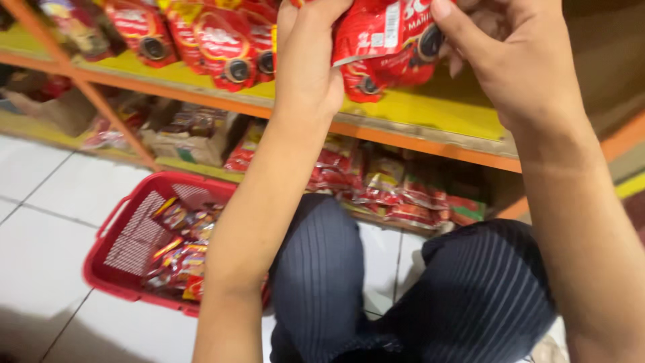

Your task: The person sits on the floor and organizes red packets of sweet soy sauce and smaller seasoning packets. They pick up items from a red basket, arrange them on the lower shelf, and place some back into the basket.

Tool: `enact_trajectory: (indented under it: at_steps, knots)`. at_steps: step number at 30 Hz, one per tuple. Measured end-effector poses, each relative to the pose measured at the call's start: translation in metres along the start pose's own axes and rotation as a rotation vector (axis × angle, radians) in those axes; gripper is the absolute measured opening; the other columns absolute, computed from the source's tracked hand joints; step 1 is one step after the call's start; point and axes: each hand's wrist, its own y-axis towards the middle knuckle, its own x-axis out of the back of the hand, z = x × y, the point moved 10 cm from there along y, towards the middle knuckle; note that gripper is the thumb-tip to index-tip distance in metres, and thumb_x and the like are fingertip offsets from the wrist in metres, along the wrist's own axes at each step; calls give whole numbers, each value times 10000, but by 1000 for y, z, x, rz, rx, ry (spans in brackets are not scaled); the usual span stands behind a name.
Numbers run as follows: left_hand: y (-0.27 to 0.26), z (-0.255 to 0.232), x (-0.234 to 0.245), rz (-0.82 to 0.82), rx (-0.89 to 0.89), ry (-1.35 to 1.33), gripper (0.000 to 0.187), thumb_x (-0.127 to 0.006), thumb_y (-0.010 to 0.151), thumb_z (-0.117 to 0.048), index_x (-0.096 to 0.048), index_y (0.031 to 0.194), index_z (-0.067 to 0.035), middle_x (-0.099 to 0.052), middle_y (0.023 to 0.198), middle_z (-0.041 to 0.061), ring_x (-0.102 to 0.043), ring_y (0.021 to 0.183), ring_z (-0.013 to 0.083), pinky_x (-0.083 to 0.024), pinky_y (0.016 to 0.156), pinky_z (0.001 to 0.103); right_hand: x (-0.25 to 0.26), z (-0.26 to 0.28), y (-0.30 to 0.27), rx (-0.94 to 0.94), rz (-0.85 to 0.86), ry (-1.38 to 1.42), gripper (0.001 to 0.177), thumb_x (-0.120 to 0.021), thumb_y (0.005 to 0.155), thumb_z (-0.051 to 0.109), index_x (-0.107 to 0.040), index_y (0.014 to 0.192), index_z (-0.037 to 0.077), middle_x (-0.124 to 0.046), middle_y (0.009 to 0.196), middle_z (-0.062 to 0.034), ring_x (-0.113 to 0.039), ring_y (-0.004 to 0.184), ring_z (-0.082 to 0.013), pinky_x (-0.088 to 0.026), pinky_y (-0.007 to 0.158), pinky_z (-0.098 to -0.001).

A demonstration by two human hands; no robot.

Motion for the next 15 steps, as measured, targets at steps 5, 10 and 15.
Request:
enact_trajectory:
  at_steps: [5, 10, 15]
  knots:
    - [-22, 25, -20, -14, 22, 159, 159, -698, 1017, 38, -646, 1161, 80, -713, 1114, 137, -693, 1059, 215, -553, 975, 384, 20, -33, -15, -66, 16, 116, 72, -699, 1094, 99, -679, 1126, 37, -709, 911, 15, -638, 747, -38, -490, 669, -195]
    - [-32, -5, 23, -108, -77, 158, 345, -660, 943, 93, -634, 1283, 38, -702, 1260, 104, -682, 1160, 190, -529, 1051, 342, -6, -59, -22, -145, 150, 46, 119, -699, 1060, 123, -703, 1111, 16, -730, 883, -23, -648, 712, -51, -498, 629, -205]
    - [-33, -29, 62, -279, -137, 176, 308, -681, 977, 66, -636, 1282, 68, -694, 1270, 122, -675, 1143, 198, -542, 1020, 374, -16, -75, -16, -189, 153, 6, 160, -689, 1047, 157, -714, 1107, 11, -731, 894, -57, -661, 706, -85, -503, 596, -226]
